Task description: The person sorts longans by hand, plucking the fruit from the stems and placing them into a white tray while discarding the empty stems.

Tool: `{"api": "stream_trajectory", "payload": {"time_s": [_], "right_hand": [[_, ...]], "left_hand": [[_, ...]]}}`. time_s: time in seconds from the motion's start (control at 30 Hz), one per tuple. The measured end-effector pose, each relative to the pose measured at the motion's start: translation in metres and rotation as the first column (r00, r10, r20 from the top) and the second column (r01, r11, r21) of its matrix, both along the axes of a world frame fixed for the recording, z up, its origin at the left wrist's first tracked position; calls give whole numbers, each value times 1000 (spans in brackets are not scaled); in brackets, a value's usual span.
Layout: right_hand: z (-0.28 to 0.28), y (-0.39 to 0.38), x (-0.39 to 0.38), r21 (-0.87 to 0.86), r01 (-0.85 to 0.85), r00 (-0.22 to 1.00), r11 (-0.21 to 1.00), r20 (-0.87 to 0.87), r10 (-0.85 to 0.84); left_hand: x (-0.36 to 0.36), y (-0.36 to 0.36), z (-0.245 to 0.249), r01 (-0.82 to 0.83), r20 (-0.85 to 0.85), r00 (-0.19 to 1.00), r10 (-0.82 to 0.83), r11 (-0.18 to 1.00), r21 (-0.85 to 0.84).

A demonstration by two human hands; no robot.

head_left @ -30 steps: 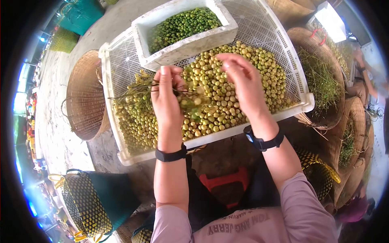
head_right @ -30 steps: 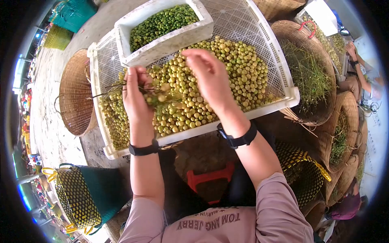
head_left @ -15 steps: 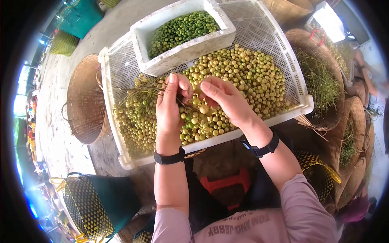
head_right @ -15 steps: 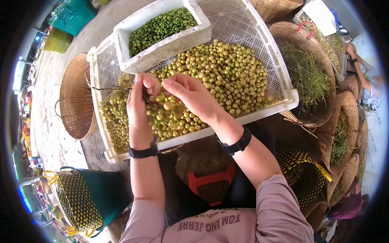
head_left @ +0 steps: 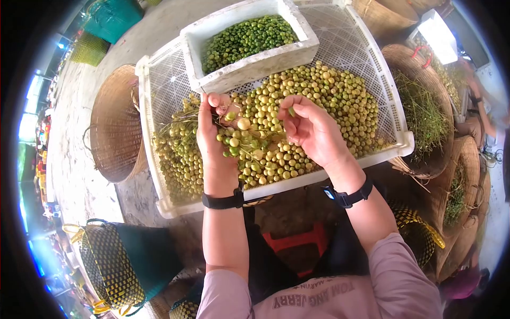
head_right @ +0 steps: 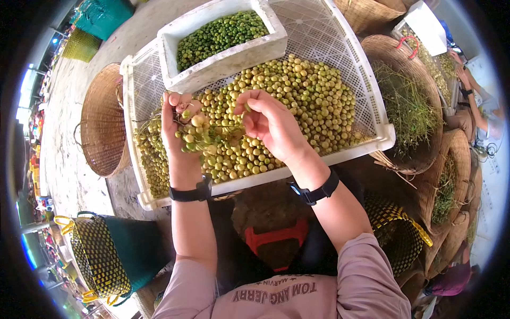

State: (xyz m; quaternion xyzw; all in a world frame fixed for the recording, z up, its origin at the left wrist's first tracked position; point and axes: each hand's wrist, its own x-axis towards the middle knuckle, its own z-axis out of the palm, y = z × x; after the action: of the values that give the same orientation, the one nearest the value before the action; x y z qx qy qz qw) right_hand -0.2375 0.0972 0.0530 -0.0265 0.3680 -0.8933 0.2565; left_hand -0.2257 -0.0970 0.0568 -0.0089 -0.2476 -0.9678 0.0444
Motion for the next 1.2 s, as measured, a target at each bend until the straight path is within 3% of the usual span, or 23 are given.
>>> {"api": "stream_trajectory", "payload": {"time_s": [0.13,0.2,0.27,0.33,0.47,0.5,0.57,0.67,0.7,0.8,0.87,0.93,1.1,1.2], "right_hand": [[-1,-4,7,299,-14,981,954,-178,71],[5,-9,11,402,57,927,914,-361,101],[10,-14,14,461,40,917,887,-369,150],[8,-24,21,490,112,855,865,-491,167],[7,-23,22,577,64,833,814,-480,275],[8,-23,22,577,63,832,814,-480,276],[9,-24,25,413,-13,872,910,-441,212],[12,-18,25,362,-58,882,930,-419,218],[9,-18,23,302,-117,933,946,-293,209],[10,-19,21,222,-110,976,969,-159,148],[5,-20,20,398,-86,960,913,-212,182],[-3,-30,21,463,72,884,883,-440,159],[5,-25,22,390,-10,901,921,-396,178],[8,-18,22,323,-98,938,941,-286,196]], "left_hand": [[-3,-11,-7,44,-30,999,-40,991,125],[-3,-12,-7,11,2,1000,-11,991,137],[-2,-11,-6,-1,-1,1000,1,994,111],[0,-6,-3,-91,40,995,91,996,-5],[1,1,4,-147,122,980,158,984,-97],[1,1,5,-168,150,971,184,979,-113],[1,-3,3,-188,165,964,208,974,-125],[0,-6,3,-235,201,943,264,959,-158],[-1,-6,4,-237,202,942,269,956,-172],[0,-3,4,-235,217,935,281,948,-216],[0,2,5,-228,242,924,297,934,-276],[2,4,5,-216,218,933,286,930,-296],[-1,5,5,-217,237,926,295,927,-307],[-1,0,3,-238,238,921,308,930,-282]]}}
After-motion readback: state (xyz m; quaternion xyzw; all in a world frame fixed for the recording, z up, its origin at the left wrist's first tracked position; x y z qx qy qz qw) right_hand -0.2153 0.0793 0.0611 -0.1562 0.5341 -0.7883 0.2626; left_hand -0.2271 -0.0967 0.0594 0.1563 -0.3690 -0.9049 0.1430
